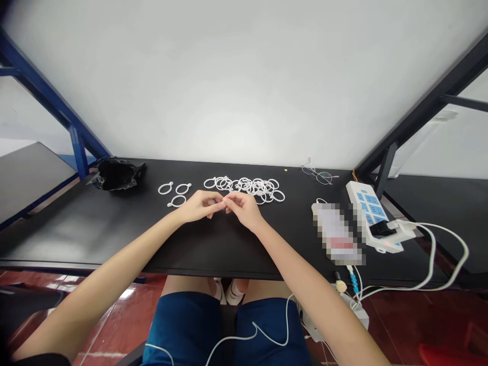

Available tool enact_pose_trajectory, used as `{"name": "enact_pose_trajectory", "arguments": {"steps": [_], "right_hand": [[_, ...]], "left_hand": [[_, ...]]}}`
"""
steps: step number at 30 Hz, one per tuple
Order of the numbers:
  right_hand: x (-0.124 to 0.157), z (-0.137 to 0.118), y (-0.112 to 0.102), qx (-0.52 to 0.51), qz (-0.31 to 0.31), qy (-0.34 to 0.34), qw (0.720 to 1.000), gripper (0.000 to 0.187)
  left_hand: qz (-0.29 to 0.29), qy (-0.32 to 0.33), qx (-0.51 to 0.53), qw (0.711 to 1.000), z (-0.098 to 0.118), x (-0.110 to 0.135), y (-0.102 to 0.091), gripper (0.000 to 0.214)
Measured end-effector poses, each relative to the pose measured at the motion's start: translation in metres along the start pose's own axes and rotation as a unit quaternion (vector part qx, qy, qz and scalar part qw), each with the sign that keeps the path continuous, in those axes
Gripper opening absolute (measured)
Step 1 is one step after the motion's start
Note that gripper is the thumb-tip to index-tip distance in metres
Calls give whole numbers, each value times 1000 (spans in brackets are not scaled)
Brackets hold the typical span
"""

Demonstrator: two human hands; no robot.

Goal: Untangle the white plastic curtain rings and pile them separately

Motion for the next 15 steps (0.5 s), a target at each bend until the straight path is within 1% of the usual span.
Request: {"name": "enact_pose_trajectory", "arguments": {"steps": [3, 6, 10, 12, 13, 15], "right_hand": [[0, -1, 0, -30, 4, 17, 999, 29], [1, -2, 1, -59, -4, 46, 997, 29], [2, -2, 3, -60, -10, 70, 996, 32], [2, -1, 5, -49, -10, 81, 996, 36], [3, -1, 6, -45, -17, 87, 995, 39], [4, -1, 9, -47, -50, 106, 992, 45]], "left_hand": [[-24, -19, 31, 999, -2, -2, 4, 45], [-32, -44, 93, 994, -4, -4, 8, 45], [-63, -112, 192, 973, -8, -6, 14, 44], [-62, -137, 215, 965, -11, -6, 15, 46], [-58, -146, 221, 963, -12, -6, 15, 47], [-62, -156, 223, 960, -15, -6, 16, 51]]}}
Point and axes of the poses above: each hand's wrist, its own x-axis away from the middle knuckle, its own y-axis out of the palm, z = x × y, the point moved 3 cm from there along -x, towards the middle knuckle, and after that the axes turned 11 degrees about x, right-handed, at the moved point
